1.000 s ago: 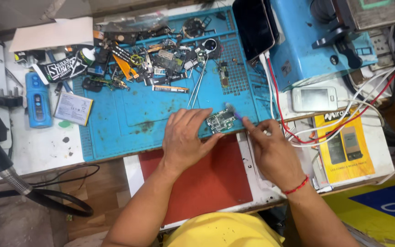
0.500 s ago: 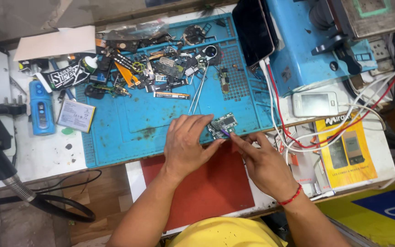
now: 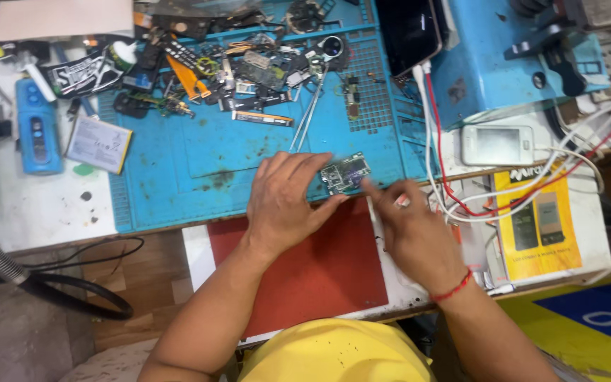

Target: The person uses a purple brush to clean a small green circuit board on a blue workbench. They repeatedly brush the surface and edges of the board while holding it steady with their left hand. The workspace is cluttered with various electronic parts and tools.

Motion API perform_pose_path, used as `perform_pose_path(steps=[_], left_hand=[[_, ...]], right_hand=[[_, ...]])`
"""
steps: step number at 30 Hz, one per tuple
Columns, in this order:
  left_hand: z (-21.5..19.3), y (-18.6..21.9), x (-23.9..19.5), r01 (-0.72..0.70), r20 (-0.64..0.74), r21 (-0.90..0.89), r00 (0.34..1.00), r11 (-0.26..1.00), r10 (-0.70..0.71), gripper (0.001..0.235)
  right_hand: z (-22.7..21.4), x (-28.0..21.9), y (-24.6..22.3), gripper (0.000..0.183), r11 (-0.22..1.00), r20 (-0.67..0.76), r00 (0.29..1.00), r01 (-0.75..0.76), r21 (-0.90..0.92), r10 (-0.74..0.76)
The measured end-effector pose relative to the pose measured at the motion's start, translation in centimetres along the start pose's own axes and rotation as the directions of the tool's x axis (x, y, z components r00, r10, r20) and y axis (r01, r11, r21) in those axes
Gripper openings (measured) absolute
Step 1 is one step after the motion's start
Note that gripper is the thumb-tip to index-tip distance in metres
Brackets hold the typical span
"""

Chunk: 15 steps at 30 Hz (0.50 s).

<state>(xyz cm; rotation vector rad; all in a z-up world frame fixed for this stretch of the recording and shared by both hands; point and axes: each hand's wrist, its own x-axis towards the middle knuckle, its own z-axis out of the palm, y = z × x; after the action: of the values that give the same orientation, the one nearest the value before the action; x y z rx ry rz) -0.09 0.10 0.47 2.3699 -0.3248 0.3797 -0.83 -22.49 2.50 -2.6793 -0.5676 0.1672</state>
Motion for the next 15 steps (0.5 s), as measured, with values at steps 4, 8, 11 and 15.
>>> perform_pose_path(steps=[4,8,11,15], left_hand=[[0.2,-0.1,0.0,0.002,-0.012,-0.016,1.0,1.0,-0.002,0.058],[0.4,-0.3,-0.3,-0.001,-0.011,-0.004,1.0,1.0,0.001,0.06],[0.3,-0.5,-0.1,-0.029,-0.013,-0.002,1.0,1.0,0.029,0.06],[0.2,-0.2,0.0,-0.019,-0.016,0.014,1.0,1.0,0.02,0.06]], right_hand=[[-0.6,-0.6,0.1,0.054,0.994,-0.073,0.997,0.04,0.099,-0.033],[-0.7,-1.8,0.0,0.054,0.998,0.008,1.0,0.025,0.051,-0.026],[-0.5,-1.0,0.9,0.05,0.999,-0.077,0.997,0.001,0.035,0.002],[-0.6,-1.3,0.4,0.053,0.985,0.014,0.994,0.103,0.137,-0.106]])
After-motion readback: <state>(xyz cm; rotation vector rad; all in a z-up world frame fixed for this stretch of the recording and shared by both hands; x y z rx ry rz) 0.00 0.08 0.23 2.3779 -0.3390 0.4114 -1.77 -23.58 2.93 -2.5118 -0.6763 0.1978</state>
